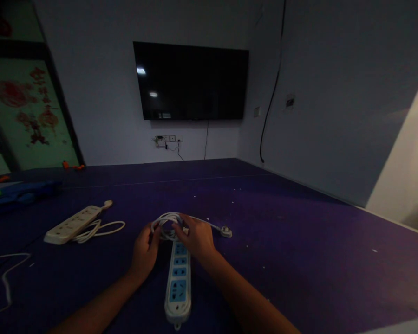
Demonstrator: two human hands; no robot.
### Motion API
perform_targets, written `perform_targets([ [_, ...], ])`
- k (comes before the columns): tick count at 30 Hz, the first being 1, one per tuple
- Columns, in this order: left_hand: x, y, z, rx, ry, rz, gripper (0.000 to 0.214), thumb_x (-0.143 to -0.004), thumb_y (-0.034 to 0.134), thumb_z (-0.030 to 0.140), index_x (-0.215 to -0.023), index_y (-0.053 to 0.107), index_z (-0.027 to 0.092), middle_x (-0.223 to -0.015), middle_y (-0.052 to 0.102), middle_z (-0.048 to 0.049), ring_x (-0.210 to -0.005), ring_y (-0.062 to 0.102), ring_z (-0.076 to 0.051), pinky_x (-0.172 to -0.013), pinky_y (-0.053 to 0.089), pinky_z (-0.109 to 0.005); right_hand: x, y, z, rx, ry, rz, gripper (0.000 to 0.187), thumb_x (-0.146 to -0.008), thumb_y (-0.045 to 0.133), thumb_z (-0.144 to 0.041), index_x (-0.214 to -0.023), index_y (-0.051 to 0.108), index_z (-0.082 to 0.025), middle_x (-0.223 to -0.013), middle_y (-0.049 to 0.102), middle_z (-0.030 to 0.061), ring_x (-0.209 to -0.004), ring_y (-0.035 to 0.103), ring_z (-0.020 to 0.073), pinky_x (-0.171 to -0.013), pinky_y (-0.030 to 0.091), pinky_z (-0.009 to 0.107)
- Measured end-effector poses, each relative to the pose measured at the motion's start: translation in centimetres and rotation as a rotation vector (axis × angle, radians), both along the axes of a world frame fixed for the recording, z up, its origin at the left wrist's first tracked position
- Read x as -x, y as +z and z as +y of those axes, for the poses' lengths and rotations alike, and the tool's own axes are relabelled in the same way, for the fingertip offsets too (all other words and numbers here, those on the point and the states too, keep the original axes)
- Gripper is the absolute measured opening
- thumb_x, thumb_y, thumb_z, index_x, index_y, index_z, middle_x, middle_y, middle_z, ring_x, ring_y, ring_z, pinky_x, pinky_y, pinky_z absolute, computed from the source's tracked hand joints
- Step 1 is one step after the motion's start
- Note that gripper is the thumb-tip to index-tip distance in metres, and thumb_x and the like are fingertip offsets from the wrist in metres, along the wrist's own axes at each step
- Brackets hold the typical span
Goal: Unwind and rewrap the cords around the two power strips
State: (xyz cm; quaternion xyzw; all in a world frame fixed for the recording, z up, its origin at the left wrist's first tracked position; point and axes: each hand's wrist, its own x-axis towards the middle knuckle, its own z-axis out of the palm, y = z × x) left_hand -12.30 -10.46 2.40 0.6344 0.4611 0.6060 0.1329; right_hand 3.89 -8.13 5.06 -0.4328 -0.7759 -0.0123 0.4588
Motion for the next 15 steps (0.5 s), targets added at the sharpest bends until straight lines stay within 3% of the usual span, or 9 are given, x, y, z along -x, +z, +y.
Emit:
perform_targets([
  [8,0.13,-0.20,0.19,-0.031,0.065,0.034,0.025,-0.086,0.047,0.038,-0.093,0.059,0.018,-0.085,0.067,-0.0075,-0.079,0.063,-0.020,-0.076,0.049,-0.034,0.06,-0.19,-0.04,0.008,-0.010,-0.039,0.033,-0.086,0.051,-0.041,-0.107,0.066,-0.019,-0.084,0.072,0.0067,-0.065,0.065,0.0173,-0.061,0.047,0.026],
  [15,-0.06,0.01,0.07,0.010,0.024,-0.029,0.028,-0.086,0.047,0.041,-0.095,0.060,0.018,-0.083,0.067,-0.0058,-0.075,0.062,-0.018,-0.072,0.049,-0.032,0.00,-0.19,-0.04,0.016,-0.027,-0.064,0.033,-0.086,0.051,-0.040,-0.108,0.066,-0.019,-0.089,0.072,0.0073,-0.065,0.066,0.0181,-0.062,0.048,0.028],
])
